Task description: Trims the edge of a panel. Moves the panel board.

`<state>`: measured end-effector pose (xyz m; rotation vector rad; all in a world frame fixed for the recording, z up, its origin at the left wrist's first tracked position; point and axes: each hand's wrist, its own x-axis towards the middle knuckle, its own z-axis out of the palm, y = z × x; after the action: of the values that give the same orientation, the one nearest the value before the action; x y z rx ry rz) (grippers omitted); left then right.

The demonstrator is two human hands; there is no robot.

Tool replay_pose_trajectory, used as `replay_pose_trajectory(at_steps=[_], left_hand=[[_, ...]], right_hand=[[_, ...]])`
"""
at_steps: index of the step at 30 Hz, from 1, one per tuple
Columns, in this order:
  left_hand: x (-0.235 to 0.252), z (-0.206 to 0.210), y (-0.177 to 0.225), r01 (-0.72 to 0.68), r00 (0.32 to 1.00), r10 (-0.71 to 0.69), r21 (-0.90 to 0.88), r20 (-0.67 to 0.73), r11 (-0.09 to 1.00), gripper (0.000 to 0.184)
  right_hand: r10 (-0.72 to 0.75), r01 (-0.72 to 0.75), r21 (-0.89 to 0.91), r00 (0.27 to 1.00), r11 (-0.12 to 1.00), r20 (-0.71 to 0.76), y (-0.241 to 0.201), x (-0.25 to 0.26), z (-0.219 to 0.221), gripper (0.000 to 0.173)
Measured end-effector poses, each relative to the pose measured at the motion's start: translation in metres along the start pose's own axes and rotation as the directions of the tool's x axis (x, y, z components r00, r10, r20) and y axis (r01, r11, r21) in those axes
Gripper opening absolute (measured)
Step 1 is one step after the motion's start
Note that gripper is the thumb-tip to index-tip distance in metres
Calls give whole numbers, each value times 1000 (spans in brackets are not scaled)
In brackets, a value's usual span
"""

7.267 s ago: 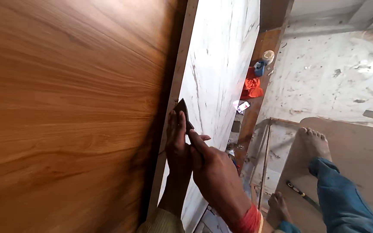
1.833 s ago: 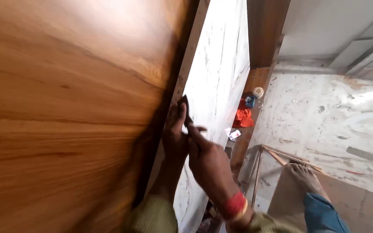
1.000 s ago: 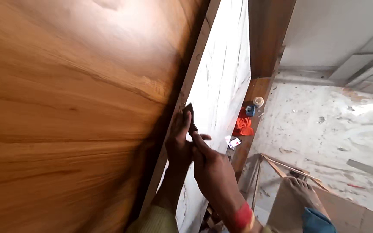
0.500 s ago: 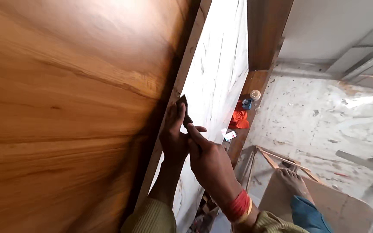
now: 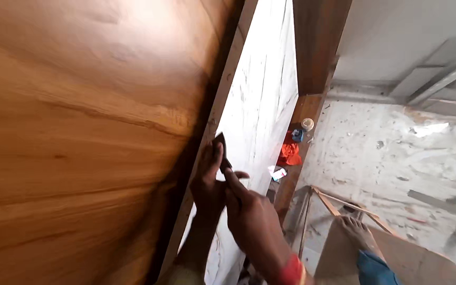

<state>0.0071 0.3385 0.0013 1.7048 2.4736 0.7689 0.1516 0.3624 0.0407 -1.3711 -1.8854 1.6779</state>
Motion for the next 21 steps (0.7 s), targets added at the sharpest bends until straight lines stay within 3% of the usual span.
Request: replay_pose_trajectory(at_steps=[12, 15, 17, 19, 21], left_hand=[[-1, -2, 0, 49, 999, -49, 11, 24, 999, 60], [0, -5, 2, 16, 999, -18, 41, 41, 999, 62], [-11, -12, 9, -23, 999, 22, 31, 39, 999, 53], [-45, -30, 33, 84, 996, -83, -54, 7, 995, 40], [-92, -47, 72, 395, 918, -374, -335, 128, 855, 43]], right_hand=[[30, -29, 19, 998, 999, -51, -1, -7, 16, 45], [-3, 11, 108, 997, 994, -75, 8, -10, 19, 48], [-58, 81, 143, 985, 986, -163, 21, -23, 22, 50], [-126, 165, 146, 961, 975, -245, 34, -45, 25, 50], [-138, 195, 235, 961, 952, -241, 43, -67, 24, 49]])
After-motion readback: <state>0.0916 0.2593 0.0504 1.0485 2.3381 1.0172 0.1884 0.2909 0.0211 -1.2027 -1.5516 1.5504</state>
